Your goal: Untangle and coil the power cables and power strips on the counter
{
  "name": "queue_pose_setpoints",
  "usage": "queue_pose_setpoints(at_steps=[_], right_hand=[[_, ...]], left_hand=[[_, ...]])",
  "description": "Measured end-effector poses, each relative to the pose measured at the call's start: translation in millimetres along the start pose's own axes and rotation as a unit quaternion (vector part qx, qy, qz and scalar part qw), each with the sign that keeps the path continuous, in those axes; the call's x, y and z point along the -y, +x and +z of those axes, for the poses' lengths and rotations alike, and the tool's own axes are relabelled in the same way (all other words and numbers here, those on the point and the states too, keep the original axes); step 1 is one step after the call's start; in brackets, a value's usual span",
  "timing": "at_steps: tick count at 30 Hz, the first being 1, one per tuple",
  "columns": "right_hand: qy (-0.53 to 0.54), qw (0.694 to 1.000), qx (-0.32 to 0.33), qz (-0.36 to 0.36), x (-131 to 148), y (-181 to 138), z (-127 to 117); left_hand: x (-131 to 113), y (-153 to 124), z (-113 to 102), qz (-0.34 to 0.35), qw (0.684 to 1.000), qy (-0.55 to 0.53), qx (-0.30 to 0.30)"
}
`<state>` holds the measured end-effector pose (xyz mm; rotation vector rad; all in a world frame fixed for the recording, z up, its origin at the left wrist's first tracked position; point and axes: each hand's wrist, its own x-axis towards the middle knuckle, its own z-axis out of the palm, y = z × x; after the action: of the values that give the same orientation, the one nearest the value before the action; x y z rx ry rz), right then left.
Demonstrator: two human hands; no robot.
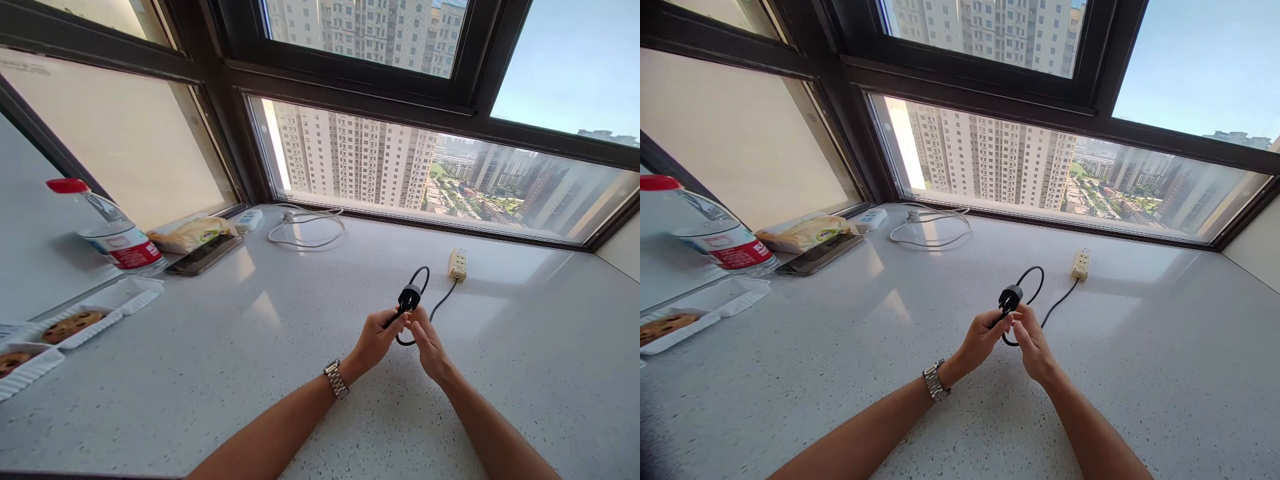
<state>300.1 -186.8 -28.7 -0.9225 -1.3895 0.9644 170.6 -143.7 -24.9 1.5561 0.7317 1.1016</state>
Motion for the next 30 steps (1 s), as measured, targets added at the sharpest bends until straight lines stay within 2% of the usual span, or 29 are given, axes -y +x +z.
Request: queue_pose_setpoints(at_steps=[2,4,6,9,15,20,23,26,28,30], right_hand=[[-0.181,0.983,0.024,-0.012,-8.8,5.9,-11.6],[-0.325,0.943,0.069,-0.005,-15.3,12.7,-24.3],[-0.430,0.898,0.099,0.005,-18.0,18.9,-36.0],[-0.529,0.845,0.068,0.025,-17.8,25.0,-52.1],[-0.565,0.817,-0.008,0.115,-17.0,26.9,-77.3],[-0.593,0.789,-0.033,0.157,-12.6,27.0,-82.7],[-0.585,0.800,-0.009,0.136,-8.3,26.2,-86.2],[-0.578,0.807,0.028,0.115,-5.2,23.7,-89.1],[-0.585,0.801,0.031,0.124,-3.6,22.0,-87.5],[-0.607,0.779,-0.006,0.157,-1.8,21.5,-82.1]], left_hand=[[0.5,5.1,-8.4,-0.021,0.998,-0.032,-0.042],[0.3,12.1,-19.1,-0.045,0.992,-0.089,-0.083],[-1.9,20.1,-32.6,-0.055,0.979,-0.163,-0.113],[-9.0,30.7,-58.9,-0.059,0.950,-0.268,-0.147],[-17.9,36.6,-114.9,-0.050,0.887,-0.415,-0.197],[-16.1,39.0,-135.8,-0.018,0.871,-0.426,-0.244],[-15.1,40.8,-141.0,-0.021,0.874,-0.410,-0.261],[-16.5,40.8,-144.4,-0.027,0.889,-0.386,-0.244],[-18.7,39.5,-142.6,-0.028,0.904,-0.367,-0.218],[-20.6,36.5,-134.0,-0.032,0.924,-0.340,-0.173]])
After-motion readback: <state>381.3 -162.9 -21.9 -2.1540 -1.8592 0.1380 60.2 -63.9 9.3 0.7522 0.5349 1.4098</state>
